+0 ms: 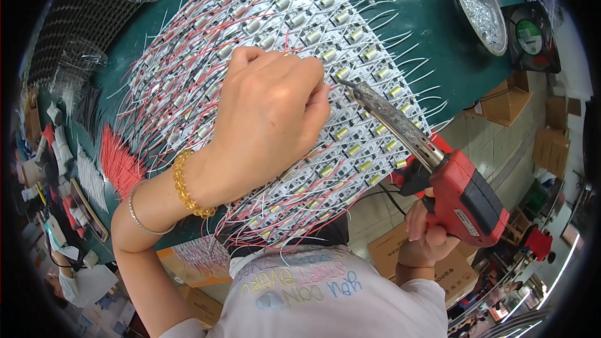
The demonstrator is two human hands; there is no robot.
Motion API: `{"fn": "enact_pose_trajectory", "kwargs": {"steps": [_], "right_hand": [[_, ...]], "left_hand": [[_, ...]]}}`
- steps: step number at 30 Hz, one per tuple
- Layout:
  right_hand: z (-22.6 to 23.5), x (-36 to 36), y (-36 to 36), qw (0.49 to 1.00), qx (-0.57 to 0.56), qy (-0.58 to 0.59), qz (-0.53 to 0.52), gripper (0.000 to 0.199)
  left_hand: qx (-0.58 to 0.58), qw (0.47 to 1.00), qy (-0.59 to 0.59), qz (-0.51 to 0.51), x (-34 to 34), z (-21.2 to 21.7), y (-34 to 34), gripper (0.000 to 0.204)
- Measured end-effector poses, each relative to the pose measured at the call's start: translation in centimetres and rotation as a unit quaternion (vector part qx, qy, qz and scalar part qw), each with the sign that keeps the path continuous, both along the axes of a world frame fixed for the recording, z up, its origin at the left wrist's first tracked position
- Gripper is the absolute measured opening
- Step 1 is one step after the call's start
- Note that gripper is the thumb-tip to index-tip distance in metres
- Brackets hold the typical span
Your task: The person solders red and white wires to an LED array panel using a soldering iron.
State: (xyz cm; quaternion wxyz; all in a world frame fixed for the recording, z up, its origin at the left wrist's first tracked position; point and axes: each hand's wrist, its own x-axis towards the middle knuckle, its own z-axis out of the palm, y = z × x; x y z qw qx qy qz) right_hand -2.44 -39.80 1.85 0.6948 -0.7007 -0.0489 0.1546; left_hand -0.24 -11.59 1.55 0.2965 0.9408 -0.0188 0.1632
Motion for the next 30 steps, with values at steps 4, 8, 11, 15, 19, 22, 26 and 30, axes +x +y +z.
{"fn": "enact_pose_trajectory", "kwargs": {"steps": [4,8,11,15,19,22,26,30], "right_hand": [[-0.6,0.3,-0.1,0.999,0.021,-0.04,0.021,0.079],[0.2,0.3,1.3,0.999,0.01,-0.038,-0.001,0.079],[-0.1,0.5,0.7,0.998,0.009,-0.063,-0.012,0.079],[1.0,0.6,0.5,0.999,0.026,-0.029,-0.003,0.079],[0.6,0.3,-0.3,1.0,0.01,-0.021,-0.017,0.081],[1.1,0.4,0.0,0.998,0.036,-0.035,0.031,0.082],[-0.2,-0.6,-2.6,0.994,0.092,-0.036,0.044,0.082],[-0.7,-0.8,-3.6,0.994,0.097,-0.032,0.043,0.081]], "left_hand": [[0.001,1.0,-0.001,-0.003,-0.1,0.1,0.1,0.017],[0.0,1.0,0.021,-0.009,-0.7,1.1,0.6,0.01],[0.014,0.998,0.053,-0.005,-2.1,3.0,1.7,0.008],[0.048,0.988,0.144,-0.005,-4.5,6.6,3.7,0.007],[0.039,0.993,0.09,0.059,-3.6,6.6,1.9,0.009],[0.032,0.999,0.025,-0.023,-2.7,5.1,-0.3,0.009],[0.022,0.999,0.033,-0.018,-1.0,0.9,-1.4,0.014],[0.022,1.0,0.003,-0.011,-0.9,-0.1,-1.9,0.016]]}}
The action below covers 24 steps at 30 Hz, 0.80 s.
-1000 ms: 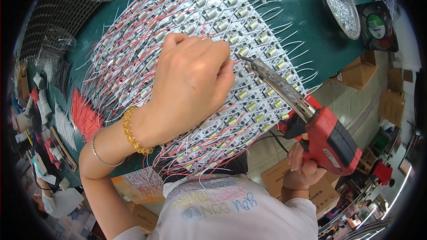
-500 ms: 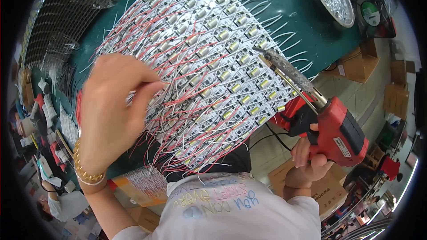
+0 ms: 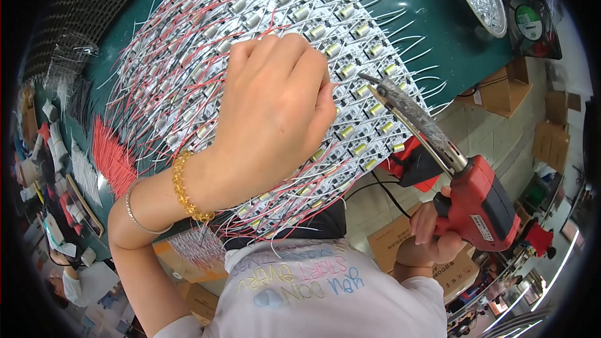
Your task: The person solders red and white wires to an LED array panel using a soldering iron.
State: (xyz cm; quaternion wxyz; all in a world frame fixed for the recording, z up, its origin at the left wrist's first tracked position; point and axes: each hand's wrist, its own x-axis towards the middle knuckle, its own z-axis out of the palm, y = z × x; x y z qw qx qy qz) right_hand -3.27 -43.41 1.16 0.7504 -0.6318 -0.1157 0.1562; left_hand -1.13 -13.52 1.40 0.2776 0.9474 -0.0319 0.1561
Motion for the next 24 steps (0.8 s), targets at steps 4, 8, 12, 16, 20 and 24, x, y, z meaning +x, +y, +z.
{"fn": "enact_pose_trajectory", "kwargs": {"steps": [4,8,12,16,20,24], "right_hand": [[-0.1,0.4,0.7,0.999,-0.038,-0.019,-0.001,0.08],[0.1,0.7,0.3,0.998,-0.062,-0.021,0.014,0.075],[0.0,0.9,0.7,0.999,-0.038,-0.026,0.019,0.07],[1.0,0.9,2.2,0.996,-0.087,-0.009,0.006,0.066],[1.5,1.1,2.4,0.994,-0.106,0.005,0.028,0.067],[1.3,0.6,2.7,0.996,-0.081,-0.008,-0.022,0.073]], "left_hand": [[-0.01,1.0,-0.007,0.013,-0.1,-0.2,-0.2,0.016],[-0.002,1.0,-0.023,0.012,0.0,-0.5,-0.2,0.017],[-0.003,1.0,-0.025,0.009,-0.1,-0.3,-0.3,0.016],[0.032,0.999,-0.029,0.009,0.0,0.0,-0.7,0.015],[0.067,0.998,-0.014,0.006,0.1,0.3,-0.7,0.013],[0.073,0.997,-0.004,0.003,0.1,0.6,-0.8,0.013]]}}
